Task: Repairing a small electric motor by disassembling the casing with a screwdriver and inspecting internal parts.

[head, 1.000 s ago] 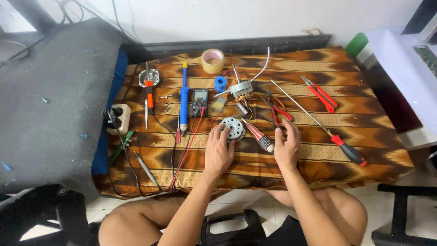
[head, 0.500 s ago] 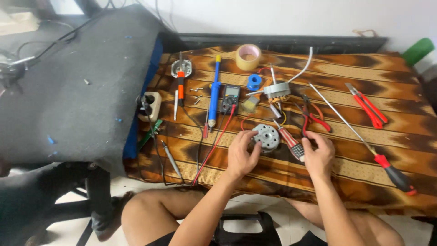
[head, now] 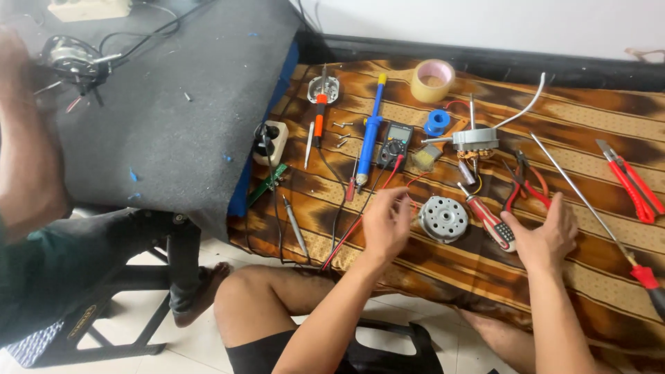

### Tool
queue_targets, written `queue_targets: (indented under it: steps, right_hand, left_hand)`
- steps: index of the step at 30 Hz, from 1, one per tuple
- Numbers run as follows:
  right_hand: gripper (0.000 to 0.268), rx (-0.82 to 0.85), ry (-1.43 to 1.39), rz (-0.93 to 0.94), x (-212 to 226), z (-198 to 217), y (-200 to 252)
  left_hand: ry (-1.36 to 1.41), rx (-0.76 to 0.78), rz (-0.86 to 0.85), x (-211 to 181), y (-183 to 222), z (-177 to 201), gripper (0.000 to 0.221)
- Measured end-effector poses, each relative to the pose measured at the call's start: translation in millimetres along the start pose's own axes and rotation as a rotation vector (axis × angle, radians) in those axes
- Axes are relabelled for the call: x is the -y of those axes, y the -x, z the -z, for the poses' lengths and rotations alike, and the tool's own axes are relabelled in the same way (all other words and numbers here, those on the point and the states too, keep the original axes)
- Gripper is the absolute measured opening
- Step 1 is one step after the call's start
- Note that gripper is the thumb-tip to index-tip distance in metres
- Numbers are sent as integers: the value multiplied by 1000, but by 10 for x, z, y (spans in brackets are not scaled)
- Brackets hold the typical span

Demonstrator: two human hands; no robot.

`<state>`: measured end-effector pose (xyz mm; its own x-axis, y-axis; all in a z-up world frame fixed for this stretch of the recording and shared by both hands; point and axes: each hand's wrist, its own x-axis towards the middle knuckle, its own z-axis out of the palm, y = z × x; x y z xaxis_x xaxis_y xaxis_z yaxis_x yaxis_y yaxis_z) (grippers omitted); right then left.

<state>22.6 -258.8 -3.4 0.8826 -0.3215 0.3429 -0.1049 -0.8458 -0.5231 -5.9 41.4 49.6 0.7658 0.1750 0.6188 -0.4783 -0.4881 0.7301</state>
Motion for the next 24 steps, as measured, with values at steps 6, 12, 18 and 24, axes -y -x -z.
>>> queue_targets:
  steps: [6, 12, 18, 24]
  right_hand:
    - [75, -103, 141, 112, -541, -318, -154]
    - [61, -282, 125, 167, -687, -469, -140]
    - [62, -288, 86, 158, -674, -475, -173]
    - [62, -312, 66, 187, -676, -486, -174]
  left_hand:
    - [-478, 47, 275, 774, -261, 355, 26]
    - [-656, 298, 400, 915, -324, 416, 33]
    - [-623, 363, 499, 980, -312, 462, 31]
    - [-513, 331, 529, 865, -286, 526, 26]
